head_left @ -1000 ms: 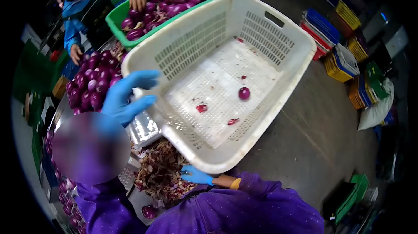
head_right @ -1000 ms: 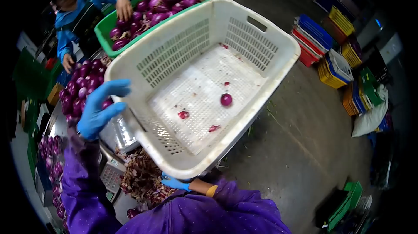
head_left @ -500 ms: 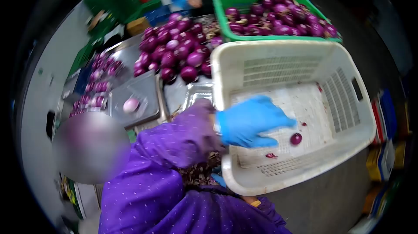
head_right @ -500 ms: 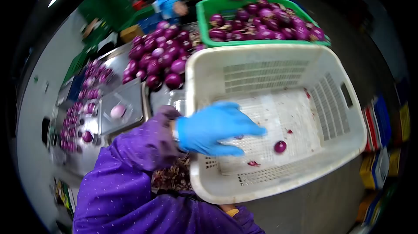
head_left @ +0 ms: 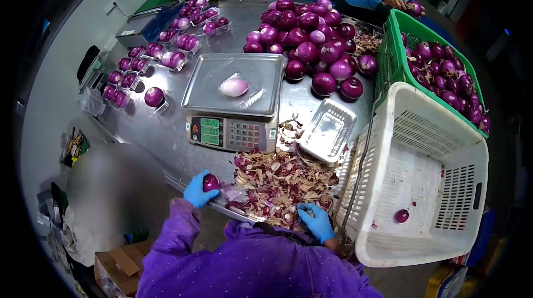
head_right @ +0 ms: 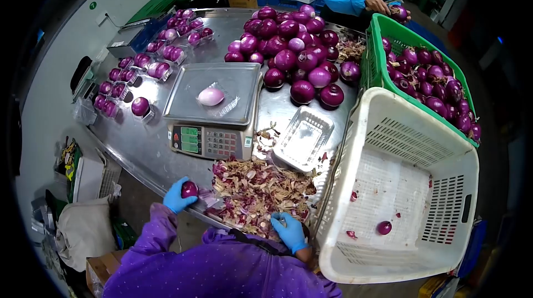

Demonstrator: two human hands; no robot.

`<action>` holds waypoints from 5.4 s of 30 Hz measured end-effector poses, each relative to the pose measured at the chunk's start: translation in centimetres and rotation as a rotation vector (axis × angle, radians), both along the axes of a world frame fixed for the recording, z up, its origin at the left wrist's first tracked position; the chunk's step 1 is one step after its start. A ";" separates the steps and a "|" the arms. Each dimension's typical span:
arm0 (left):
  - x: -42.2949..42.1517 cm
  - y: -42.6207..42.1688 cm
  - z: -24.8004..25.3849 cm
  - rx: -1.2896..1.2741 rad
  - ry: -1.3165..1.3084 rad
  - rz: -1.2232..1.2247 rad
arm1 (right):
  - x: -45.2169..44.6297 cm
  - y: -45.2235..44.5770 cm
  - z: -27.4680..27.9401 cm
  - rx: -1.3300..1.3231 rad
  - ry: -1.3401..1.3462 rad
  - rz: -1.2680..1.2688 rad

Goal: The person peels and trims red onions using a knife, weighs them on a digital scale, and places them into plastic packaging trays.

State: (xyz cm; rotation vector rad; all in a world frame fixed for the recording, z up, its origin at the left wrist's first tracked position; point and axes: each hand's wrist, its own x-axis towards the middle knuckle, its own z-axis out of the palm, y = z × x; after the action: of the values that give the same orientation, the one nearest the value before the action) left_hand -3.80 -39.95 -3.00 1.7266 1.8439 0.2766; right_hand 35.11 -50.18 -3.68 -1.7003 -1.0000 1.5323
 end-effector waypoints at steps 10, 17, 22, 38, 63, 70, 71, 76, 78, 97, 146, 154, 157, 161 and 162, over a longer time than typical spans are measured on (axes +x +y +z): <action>4.2 3.9 3.9 -0.410 -1.089 0.398 | -3.8 2.6 3.0 -0.039 0.162 -0.216; 14.5 4.5 5.8 -0.434 -1.631 0.254 | -4.7 6.4 5.4 0.414 -0.216 -0.198; 17.2 3.7 7.3 -0.443 -1.585 0.191 | -5.4 6.9 9.3 0.488 -0.468 -0.081; 15.7 3.5 8.2 -0.037 -1.400 0.001 | -3.4 3.3 0.7 0.175 -0.537 0.028; 5.8 34.1 10.0 0.238 -0.523 -0.265 | 5.7 53.9 10.0 0.221 -1.304 -0.045; 5.5 35.1 11.2 0.408 -0.265 -0.553 | 5.2 57.2 8.6 0.151 -1.420 0.040; 5.5 35.2 11.2 0.380 -0.234 -0.543 | 5.1 57.2 8.8 0.153 -1.409 0.056; 5.6 34.8 11.2 0.454 -0.270 -0.488 | 6.1 57.4 8.0 0.231 -1.345 -0.026; 5.8 33.7 11.8 0.471 -0.295 -0.445 | 6.4 56.4 8.3 0.407 -1.284 -0.141; 7.9 28.6 9.6 0.578 -0.053 -0.434 | -9.9 34.7 9.5 0.772 -0.389 0.190; 5.5 27.5 8.0 0.568 -0.367 -0.416 | -10.0 39.7 6.9 0.651 -0.346 0.519; 5.6 27.4 8.3 0.642 -0.092 -0.382 | -10.1 38.2 10.9 0.477 -0.582 0.579; 5.6 28.7 7.3 0.620 -0.184 -0.388 | -9.7 38.9 10.8 0.431 -0.558 0.605; 4.9 28.1 8.3 0.501 -0.356 -0.350 | -8.5 39.9 10.0 0.319 -0.562 0.705; 4.8 28.1 8.0 0.531 -0.266 -0.379 | -8.9 39.8 9.8 0.366 -0.571 0.721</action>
State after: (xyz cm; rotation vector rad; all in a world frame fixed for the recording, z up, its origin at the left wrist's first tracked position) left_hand 1.03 -11.85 5.00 2.2180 1.2857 0.8509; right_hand 26.20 -10.38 6.15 -1.6111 -2.2249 1.1259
